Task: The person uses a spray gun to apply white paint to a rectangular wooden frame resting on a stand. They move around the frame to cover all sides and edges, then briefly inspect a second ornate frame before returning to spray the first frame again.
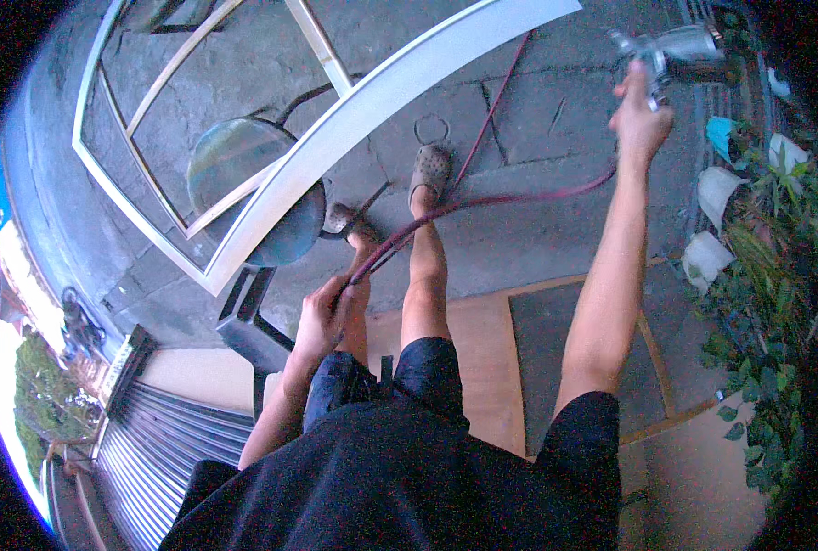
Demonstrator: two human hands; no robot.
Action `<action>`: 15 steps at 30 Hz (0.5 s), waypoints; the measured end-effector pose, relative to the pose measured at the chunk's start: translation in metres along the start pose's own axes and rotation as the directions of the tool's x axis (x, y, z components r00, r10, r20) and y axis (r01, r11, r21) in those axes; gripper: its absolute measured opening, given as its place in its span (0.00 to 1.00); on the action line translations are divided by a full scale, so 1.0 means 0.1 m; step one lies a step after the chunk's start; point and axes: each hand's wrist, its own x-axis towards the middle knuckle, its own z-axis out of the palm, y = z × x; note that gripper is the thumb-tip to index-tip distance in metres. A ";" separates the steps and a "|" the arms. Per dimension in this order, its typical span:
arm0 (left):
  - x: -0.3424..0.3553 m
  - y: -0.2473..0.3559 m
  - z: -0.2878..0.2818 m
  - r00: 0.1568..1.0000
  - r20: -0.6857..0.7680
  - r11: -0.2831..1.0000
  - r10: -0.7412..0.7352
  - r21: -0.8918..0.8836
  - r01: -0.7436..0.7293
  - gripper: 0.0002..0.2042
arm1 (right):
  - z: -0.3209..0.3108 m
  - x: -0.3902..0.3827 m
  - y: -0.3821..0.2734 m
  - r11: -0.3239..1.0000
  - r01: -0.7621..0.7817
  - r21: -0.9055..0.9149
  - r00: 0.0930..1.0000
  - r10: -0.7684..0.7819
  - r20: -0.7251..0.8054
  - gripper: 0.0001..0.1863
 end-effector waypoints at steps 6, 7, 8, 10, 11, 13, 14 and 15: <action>-0.35 -0.52 -0.37 0.988 -0.057 0.987 -0.147 0.057 0.150 0.11 | 0.18 -1.45 -0.01 0.999 -0.006 0.042 0.965 -0.006 0.264 0.25; -0.44 -0.64 -0.45 0.984 -0.079 0.986 -0.161 0.019 0.163 0.10 | 0.19 -1.74 -0.15 0.997 -0.048 0.063 0.949 0.026 0.313 0.23; -0.51 -0.73 -0.54 0.978 -0.068 0.979 -0.195 0.042 0.199 0.10 | 0.21 -1.95 -0.16 0.999 -0.023 0.050 0.936 0.004 0.352 0.22; -0.65 -0.95 -0.67 0.977 -0.105 0.981 -0.184 0.042 0.189 0.10 | 0.22 -2.33 -0.23 0.997 0.010 0.076 0.925 -0.038 0.378 0.20; -0.74 -1.07 -0.73 0.978 -0.112 0.982 -0.178 0.051 0.184 0.10 | 0.23 -2.51 -0.21 0.995 -0.036 0.090 0.912 -0.004 0.410 0.19; -0.85 -1.15 -0.86 0.978 -0.123 0.982 -0.168 0.065 0.177 0.10 | 0.24 -2.80 -0.28 0.990 0.123 0.066 0.892 -0.139 0.431 0.17; -0.90 -1.21 -0.92 0.969 -0.113 0.973 -0.220 0.046 0.226 0.10 | 0.28 -2.97 -0.32 0.979 0.142 0.145 0.897 -0.189 0.400 0.17; -0.98 -1.30 -0.94 0.971 -0.149 0.979 -0.188 0.047 0.197 0.10 | 0.28 -3.11 -0.29 0.994 0.083 0.068 0.868 -0.105 0.486 0.18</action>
